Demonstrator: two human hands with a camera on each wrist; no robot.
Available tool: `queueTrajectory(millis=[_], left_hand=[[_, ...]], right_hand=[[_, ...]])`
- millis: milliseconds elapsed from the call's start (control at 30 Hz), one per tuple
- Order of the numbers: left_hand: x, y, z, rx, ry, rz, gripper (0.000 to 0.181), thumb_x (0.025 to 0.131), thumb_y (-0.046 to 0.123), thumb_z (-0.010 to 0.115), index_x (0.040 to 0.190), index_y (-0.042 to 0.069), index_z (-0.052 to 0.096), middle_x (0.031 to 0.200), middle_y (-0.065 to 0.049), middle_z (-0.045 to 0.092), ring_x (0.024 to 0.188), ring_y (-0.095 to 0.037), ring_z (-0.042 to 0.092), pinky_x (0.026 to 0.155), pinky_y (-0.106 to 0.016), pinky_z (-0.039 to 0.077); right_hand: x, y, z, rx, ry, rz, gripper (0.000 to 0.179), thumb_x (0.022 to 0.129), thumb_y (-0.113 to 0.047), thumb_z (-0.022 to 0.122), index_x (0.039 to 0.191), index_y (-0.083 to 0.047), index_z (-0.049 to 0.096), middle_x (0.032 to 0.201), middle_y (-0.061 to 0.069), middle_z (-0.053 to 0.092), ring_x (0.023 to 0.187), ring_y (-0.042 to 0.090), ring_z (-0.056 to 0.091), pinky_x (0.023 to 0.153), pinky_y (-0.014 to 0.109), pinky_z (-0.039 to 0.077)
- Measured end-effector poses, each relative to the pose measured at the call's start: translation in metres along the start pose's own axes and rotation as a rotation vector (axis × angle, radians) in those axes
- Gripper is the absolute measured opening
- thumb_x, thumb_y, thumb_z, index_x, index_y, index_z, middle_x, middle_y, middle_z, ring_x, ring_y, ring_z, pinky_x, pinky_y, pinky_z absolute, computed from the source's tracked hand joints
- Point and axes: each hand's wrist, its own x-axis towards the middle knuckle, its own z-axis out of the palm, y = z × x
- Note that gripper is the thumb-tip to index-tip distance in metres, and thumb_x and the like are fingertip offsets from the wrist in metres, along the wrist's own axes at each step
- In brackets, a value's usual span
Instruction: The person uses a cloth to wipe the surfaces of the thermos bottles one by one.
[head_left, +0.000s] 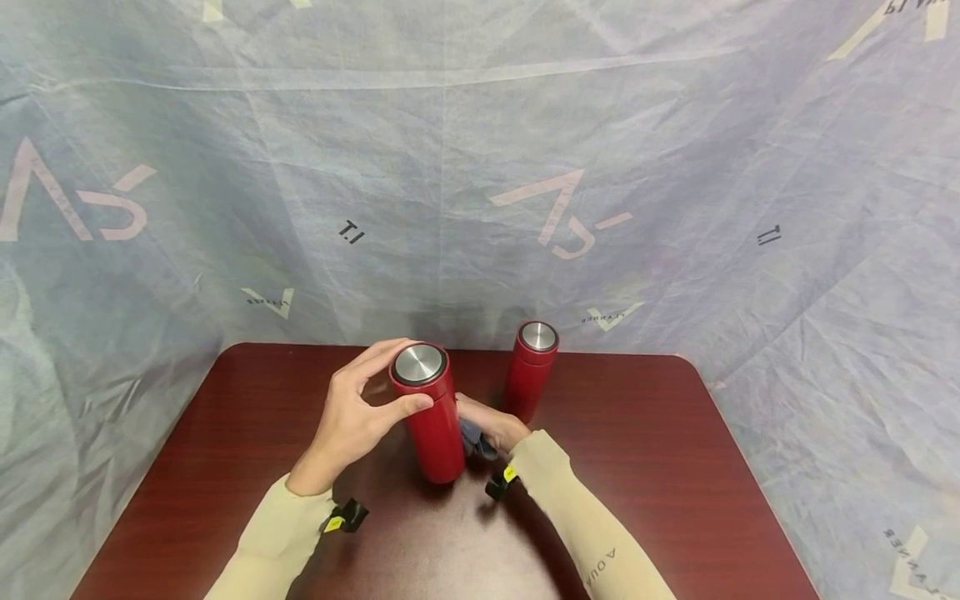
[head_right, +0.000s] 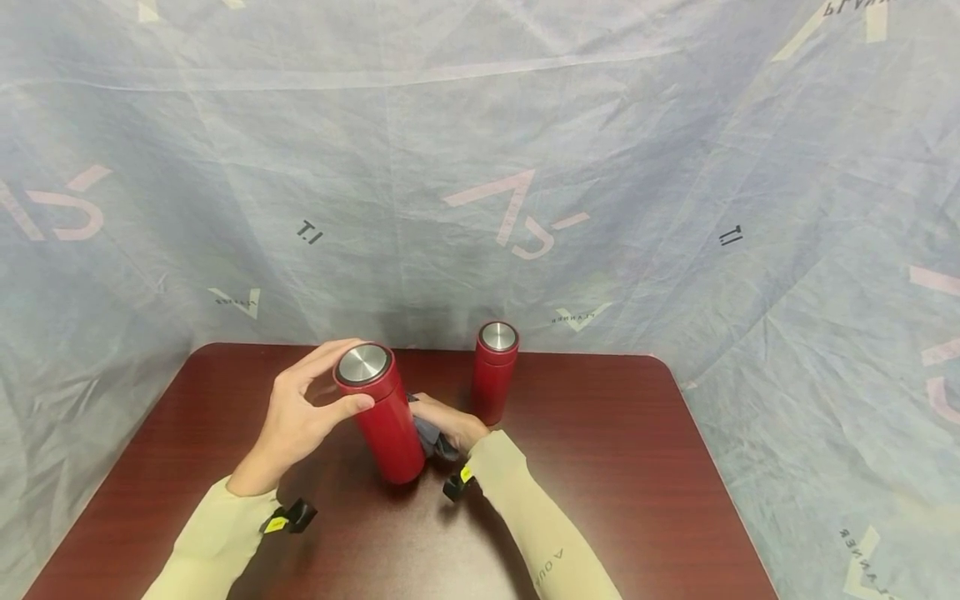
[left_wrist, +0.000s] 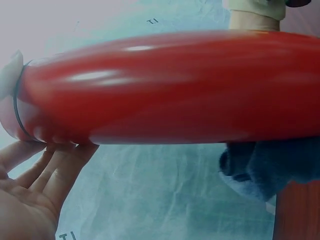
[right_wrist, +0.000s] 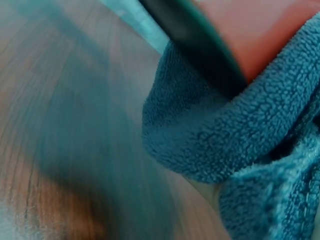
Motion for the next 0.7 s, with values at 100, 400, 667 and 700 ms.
queueTrajectory(millis=[100, 400, 667, 700], left_hand=[[0.0009, 0.0009, 0.0003, -0.013, -0.007, 0.003, 0.066, 0.081, 0.009, 0.095, 0.141, 0.02, 0.072, 0.137, 0.005, 0.069, 0.118, -0.017, 0.067, 0.09, -0.026, 0.06], [0.0009, -0.003, 0.0026, -0.022, -0.01, -0.014, 0.066, 0.082, 0.008, 0.094, 0.142, 0.018, 0.071, 0.137, 0.003, 0.069, 0.118, -0.017, 0.067, 0.091, -0.025, 0.06], [-0.0008, -0.0078, 0.0063, -0.033, -0.025, -0.048, 0.062, 0.084, 0.012, 0.094, 0.141, 0.016, 0.071, 0.136, 0.005, 0.069, 0.119, -0.017, 0.067, 0.091, -0.027, 0.06], [-0.0012, -0.0086, 0.0066, -0.028, -0.025, -0.052, 0.061, 0.084, 0.013, 0.094, 0.141, 0.017, 0.072, 0.136, 0.005, 0.07, 0.119, -0.016, 0.067, 0.092, -0.027, 0.06]], right_hand=[[-0.0023, 0.0038, -0.0006, 0.004, 0.019, 0.025, 0.053, 0.098, -0.055, 0.064, 0.144, -0.029, 0.066, 0.151, -0.003, 0.053, 0.141, 0.024, 0.042, 0.117, 0.059, 0.036], [-0.0009, 0.0053, -0.0014, -0.005, -0.068, -0.036, 0.049, 0.103, -0.051, 0.06, 0.147, -0.03, 0.063, 0.151, -0.005, 0.054, 0.144, 0.022, 0.042, 0.121, 0.053, 0.036], [-0.0017, -0.0017, 0.0017, 0.08, -0.098, -0.004, 0.055, 0.103, -0.049, 0.059, 0.148, -0.016, 0.062, 0.143, 0.003, 0.061, 0.13, 0.021, 0.056, 0.11, 0.041, 0.049], [-0.0022, -0.004, 0.0021, 0.088, -0.076, 0.029, 0.058, 0.101, -0.053, 0.061, 0.146, -0.017, 0.063, 0.142, 0.003, 0.061, 0.129, 0.022, 0.056, 0.108, 0.043, 0.049]])
